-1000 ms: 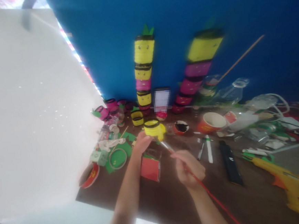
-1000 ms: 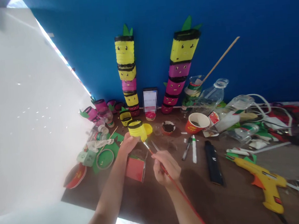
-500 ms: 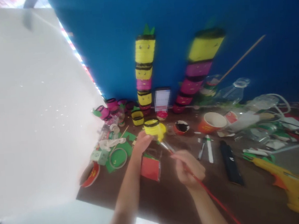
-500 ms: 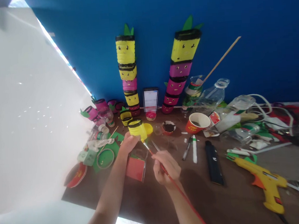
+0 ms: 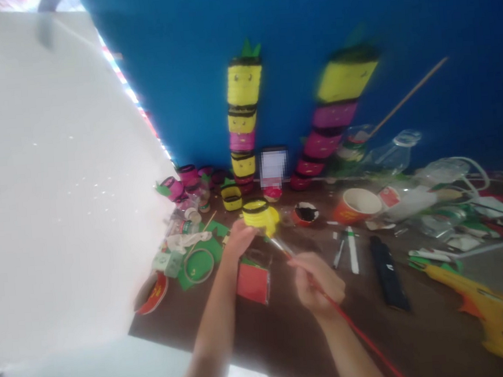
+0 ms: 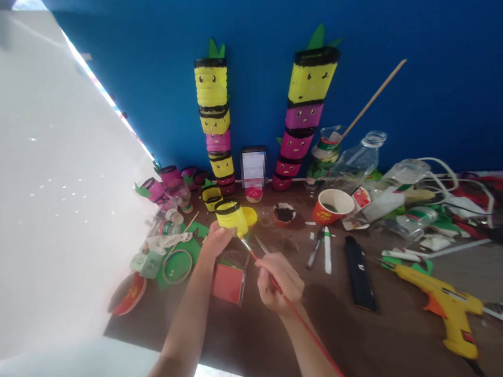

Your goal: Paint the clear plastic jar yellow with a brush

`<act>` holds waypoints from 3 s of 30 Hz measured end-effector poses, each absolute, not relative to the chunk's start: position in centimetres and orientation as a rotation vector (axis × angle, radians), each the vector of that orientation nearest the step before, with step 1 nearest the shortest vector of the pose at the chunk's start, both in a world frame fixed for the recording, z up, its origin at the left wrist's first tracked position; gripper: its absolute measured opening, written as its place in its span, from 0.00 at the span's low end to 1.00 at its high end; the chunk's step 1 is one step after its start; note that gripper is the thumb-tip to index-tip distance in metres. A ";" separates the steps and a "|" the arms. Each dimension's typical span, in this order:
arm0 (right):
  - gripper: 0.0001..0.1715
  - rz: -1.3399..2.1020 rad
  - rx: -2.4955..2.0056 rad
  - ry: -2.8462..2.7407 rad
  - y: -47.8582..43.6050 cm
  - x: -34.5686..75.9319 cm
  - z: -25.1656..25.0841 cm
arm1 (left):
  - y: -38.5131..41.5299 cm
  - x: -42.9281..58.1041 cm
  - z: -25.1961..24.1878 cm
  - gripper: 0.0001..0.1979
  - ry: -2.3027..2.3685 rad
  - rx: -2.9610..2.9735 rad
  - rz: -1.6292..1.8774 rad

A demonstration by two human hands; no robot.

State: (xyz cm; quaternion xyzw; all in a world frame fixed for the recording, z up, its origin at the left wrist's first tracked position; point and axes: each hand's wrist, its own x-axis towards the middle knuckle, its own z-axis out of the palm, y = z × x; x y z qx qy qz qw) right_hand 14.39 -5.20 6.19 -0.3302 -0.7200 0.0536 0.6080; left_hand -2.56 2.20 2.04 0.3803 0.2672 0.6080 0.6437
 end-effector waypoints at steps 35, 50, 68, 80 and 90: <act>0.12 0.027 -0.783 -1.695 -5.1 14.4 5.7 | 2.3 -2.6 2.3 0.25 0.627 0.852 1.410; 0.13 0.027 -0.774 -1.706 -5.3 14.4 6.3 | 2.5 -2.7 1.6 0.21 0.591 0.835 1.439; 0.13 0.029 -0.748 -1.703 -5.2 14.4 5.7 | 2.5 -2.6 1.9 0.22 0.623 0.805 1.433; 0.13 0.029 -0.770 -1.700 -5.2 14.3 5.9 | 2.5 -2.6 1.9 0.21 0.619 0.789 1.439; 0.14 0.124 -0.794 -1.588 -5.6 14.6 6.6 | 2.7 -3.0 -0.1 0.18 0.656 0.677 1.457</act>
